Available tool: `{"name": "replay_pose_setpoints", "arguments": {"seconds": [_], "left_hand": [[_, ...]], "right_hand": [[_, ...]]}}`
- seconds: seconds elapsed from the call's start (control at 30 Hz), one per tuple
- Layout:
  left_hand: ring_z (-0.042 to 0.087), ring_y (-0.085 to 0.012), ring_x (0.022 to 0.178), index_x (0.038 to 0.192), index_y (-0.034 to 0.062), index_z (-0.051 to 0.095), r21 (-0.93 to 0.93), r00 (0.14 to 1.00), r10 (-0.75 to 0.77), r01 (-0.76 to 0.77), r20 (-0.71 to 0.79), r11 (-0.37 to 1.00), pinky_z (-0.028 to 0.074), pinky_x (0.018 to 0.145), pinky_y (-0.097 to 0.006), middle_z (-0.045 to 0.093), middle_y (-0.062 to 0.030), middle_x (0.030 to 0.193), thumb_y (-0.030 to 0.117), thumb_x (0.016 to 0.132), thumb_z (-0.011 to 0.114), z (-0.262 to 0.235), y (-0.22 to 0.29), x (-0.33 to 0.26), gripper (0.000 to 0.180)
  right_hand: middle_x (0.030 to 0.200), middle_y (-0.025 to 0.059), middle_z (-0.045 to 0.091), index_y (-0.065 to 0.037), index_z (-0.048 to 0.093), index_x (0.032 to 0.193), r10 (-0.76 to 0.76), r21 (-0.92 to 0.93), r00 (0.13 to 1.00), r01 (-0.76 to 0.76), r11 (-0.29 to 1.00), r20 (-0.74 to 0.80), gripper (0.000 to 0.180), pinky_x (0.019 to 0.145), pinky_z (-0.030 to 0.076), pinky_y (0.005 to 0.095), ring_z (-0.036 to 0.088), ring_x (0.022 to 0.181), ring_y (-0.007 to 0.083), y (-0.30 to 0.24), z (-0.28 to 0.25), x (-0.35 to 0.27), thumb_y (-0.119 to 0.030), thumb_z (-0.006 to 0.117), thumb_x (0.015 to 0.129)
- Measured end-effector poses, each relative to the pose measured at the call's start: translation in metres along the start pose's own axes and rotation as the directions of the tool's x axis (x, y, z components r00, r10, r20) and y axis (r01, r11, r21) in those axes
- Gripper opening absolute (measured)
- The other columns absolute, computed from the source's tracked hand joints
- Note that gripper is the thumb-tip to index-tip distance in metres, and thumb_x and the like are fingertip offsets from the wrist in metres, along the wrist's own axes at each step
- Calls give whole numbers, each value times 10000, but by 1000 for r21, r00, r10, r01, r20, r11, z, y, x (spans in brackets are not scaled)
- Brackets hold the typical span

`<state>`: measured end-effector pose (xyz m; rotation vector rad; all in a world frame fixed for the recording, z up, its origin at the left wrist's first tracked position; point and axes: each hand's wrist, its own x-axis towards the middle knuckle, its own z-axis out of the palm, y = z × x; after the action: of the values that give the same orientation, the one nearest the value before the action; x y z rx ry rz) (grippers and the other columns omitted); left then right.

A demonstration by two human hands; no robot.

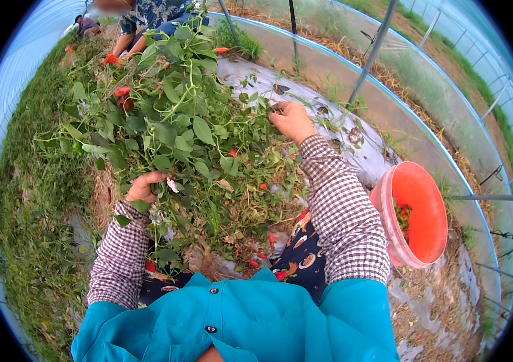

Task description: The person harvests peppers by hand, pulling plants from the soil and picking individual peppers from the branches. The harvested peppers are placed into a red bucket on the ground.

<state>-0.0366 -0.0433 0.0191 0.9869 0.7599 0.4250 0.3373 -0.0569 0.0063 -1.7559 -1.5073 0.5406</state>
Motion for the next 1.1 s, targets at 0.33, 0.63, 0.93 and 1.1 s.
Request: {"name": "replay_pose_setpoints", "arguments": {"seconds": [0.33,0.63,0.93,1.1], "left_hand": [[472,-209,1034,1004,-8,581,65,998,26,-22,-59,998,367,862,-365,562,-113,1049,247,762,532,-12,-17,-3,355],[518,-194,952,1000,29,583,72,980,-43,58,-195,996,402,858,-340,576,-89,1004,204,749,545,16,13,8,307],[531,-140,867,1127,44,491,-103,982,-96,80,-165,991,454,652,-244,516,-48,1087,253,732,654,23,6,19,476],[547,-135,819,1057,43,541,-114,994,-24,12,-107,993,455,659,-252,556,-37,1021,228,730,658,34,5,17,393]], "right_hand": [[771,203,588,-41,622,818,34,-501,964,-168,849,-265,275,699,439,418,563,759,340,10,14,14,-260,526,682],[720,69,588,-22,500,888,101,704,964,-251,664,247,170,359,348,189,535,521,95,-41,-15,-22,-171,521,810],[701,233,550,51,544,826,-364,98,861,353,930,355,286,629,435,426,543,699,378,-114,88,-63,-228,501,778],[684,199,566,41,531,800,-297,-248,847,433,866,441,255,638,456,426,561,675,348,-130,92,-74,-204,519,730]]}}
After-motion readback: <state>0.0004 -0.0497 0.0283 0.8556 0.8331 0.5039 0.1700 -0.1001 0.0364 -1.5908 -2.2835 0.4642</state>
